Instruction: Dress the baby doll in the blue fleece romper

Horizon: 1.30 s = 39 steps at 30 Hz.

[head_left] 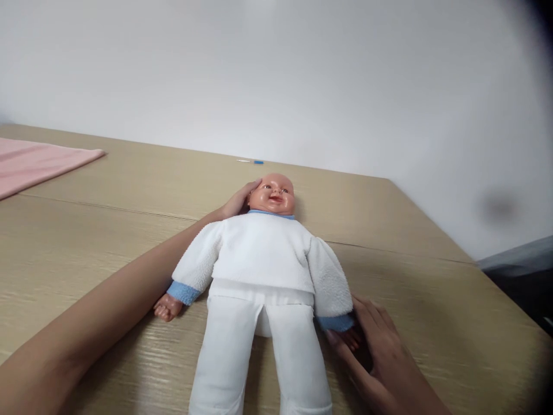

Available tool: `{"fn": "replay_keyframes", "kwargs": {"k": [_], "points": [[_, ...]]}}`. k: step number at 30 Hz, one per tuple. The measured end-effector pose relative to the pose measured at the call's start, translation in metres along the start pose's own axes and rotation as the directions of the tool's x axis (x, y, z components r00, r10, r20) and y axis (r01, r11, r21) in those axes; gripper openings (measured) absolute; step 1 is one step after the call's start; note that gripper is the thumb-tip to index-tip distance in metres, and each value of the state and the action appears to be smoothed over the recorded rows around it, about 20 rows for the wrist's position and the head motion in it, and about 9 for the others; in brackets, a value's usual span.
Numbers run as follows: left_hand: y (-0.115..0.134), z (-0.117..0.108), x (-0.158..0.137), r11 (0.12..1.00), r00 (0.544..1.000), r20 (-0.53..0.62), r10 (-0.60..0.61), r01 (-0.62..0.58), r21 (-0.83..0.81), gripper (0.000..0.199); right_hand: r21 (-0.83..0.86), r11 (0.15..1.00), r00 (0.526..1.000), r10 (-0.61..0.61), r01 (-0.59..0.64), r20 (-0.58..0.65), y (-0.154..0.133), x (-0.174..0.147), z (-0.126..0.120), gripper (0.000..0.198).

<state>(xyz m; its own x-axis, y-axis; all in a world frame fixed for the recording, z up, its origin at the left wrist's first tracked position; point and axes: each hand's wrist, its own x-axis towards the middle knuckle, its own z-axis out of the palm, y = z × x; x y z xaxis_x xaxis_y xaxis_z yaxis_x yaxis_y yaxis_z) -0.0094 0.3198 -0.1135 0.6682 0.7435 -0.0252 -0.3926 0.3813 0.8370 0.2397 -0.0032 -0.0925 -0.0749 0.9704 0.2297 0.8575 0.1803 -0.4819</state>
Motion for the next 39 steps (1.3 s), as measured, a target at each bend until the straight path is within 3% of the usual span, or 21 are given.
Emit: {"fn": "replay_keyframes", "kwargs": {"k": [12, 18, 30, 39], "points": [[0.003, 0.007, -0.009, 0.996, 0.994, 0.064, -0.091, 0.091, 0.002, 0.074, 0.004, 1.000, 1.000, -0.010, 0.010, -0.009, -0.001, 0.000, -0.001, 0.033], [0.003, -0.001, -0.003, 0.990, 0.982, 0.123, -0.143, 0.140, 0.033, 0.078, -0.019, 1.000, 1.000, -0.003, 0.003, -0.010, 0.003, -0.003, 0.001, 0.035], [0.003, -0.008, 0.009, 0.992, 0.985, 0.127, -0.118, 0.112, 0.053, 0.080, -0.102, 0.994, 0.999, -0.039, 0.039, 0.003, 0.010, -0.009, 0.006, 0.047], [0.002, -0.010, 0.010, 0.998, 0.996, 0.060, -0.068, 0.066, 0.023, 0.071, -0.077, 0.996, 0.999, -0.045, 0.044, -0.011, 0.009, -0.009, 0.003, 0.047]]}}
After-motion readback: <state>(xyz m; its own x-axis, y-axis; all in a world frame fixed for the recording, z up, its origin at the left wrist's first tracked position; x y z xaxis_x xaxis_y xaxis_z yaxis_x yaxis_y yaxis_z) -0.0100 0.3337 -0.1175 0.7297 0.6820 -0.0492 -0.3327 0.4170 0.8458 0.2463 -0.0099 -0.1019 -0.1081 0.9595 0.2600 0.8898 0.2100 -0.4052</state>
